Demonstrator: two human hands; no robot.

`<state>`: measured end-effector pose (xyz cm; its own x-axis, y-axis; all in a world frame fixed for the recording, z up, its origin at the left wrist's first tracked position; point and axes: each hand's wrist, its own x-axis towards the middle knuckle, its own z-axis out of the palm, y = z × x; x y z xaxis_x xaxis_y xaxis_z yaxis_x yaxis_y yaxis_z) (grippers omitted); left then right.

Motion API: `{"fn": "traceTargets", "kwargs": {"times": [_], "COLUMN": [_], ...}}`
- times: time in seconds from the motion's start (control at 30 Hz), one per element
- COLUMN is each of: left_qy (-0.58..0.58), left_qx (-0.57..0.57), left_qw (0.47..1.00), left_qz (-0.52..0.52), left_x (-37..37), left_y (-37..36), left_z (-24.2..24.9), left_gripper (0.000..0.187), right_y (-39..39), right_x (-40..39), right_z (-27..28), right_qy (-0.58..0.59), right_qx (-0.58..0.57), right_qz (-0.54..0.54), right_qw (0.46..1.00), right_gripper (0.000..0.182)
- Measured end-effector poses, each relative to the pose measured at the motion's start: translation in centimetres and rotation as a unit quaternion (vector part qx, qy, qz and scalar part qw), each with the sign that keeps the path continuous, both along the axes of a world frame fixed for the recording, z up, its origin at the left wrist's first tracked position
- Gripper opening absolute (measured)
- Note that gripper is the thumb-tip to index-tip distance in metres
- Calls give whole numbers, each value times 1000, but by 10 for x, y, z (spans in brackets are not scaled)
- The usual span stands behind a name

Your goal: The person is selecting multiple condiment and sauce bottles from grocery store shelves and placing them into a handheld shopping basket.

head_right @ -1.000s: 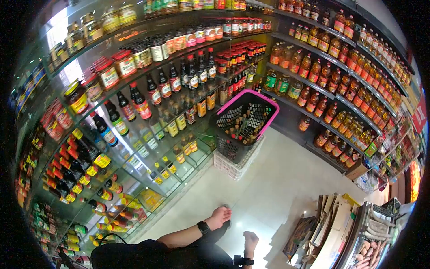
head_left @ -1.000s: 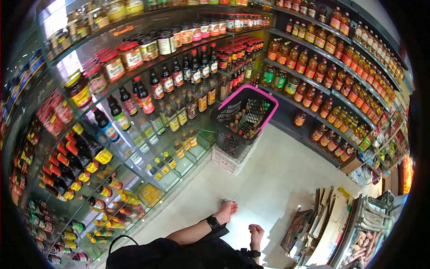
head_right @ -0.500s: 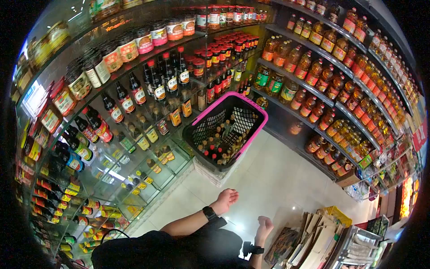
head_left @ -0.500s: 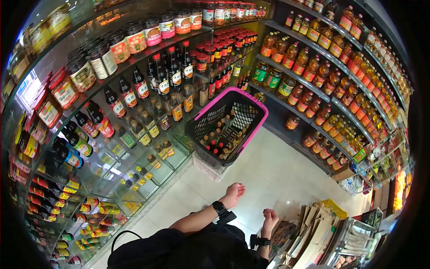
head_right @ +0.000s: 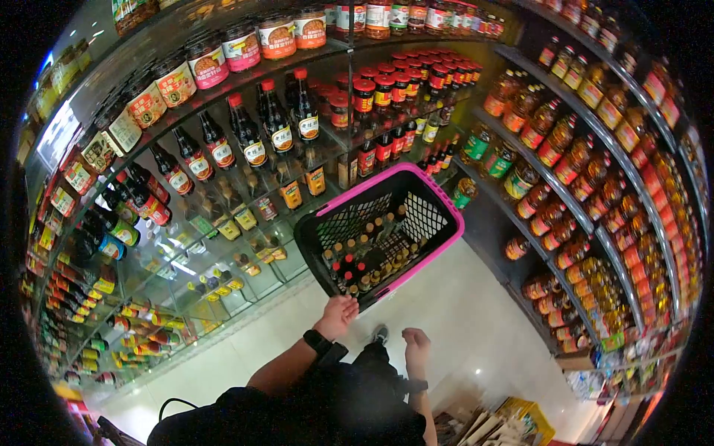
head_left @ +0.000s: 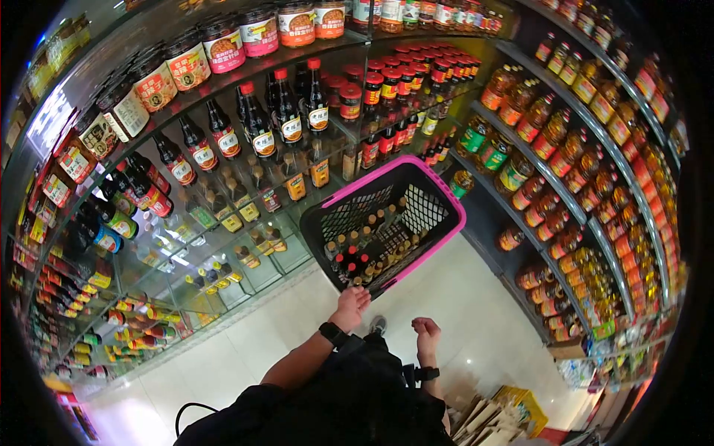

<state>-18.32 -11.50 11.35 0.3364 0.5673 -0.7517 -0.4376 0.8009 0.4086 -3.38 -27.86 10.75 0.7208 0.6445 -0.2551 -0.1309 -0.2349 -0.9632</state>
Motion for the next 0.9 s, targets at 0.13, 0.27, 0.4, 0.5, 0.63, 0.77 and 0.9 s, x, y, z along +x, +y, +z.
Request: {"fn": "traceTargets", "kwargs": {"times": [0.13, 0.27, 0.4, 0.5, 0.63, 0.77, 0.9], "left_qy": [-27, -10, -13, 1, 18, -21, -48], "left_qx": [38, -5, -9, -30, -48, -59, -119], "left_qw": [997, 996, 990, 984, 982, 977, 966], "left_qz": [59, 93, 141, 176, 183, 205, 223], "left_x": [46, 73, 77, 78, 77, 82, 87], "left_y": [21, 41, 39, 52, 77, 99, 124], "left_z": [3, 4, 5, -4, -11, -12, -16], "left_gripper": [18, 13, 13, 16, 23, 25, 23], "right_y": [60, 107, 137, 153, 172, 182, 205], "right_x": [76, 138, 164, 170, 168, 168, 188], "right_z": [16, 11, -6, -21, -24, -8, -16], "right_qy": [-33, -9, -9, -3, 8, 1, -40], "right_qx": [33, 42, 63, 42, 35, 37, 4], "right_qz": [87, 147, 203, 219, 228, 216, 229], "right_qw": [995, 988, 977, 975, 973, 976, 973], "right_gripper": [14, 8, 8, 8, 12, 12, 10]}}
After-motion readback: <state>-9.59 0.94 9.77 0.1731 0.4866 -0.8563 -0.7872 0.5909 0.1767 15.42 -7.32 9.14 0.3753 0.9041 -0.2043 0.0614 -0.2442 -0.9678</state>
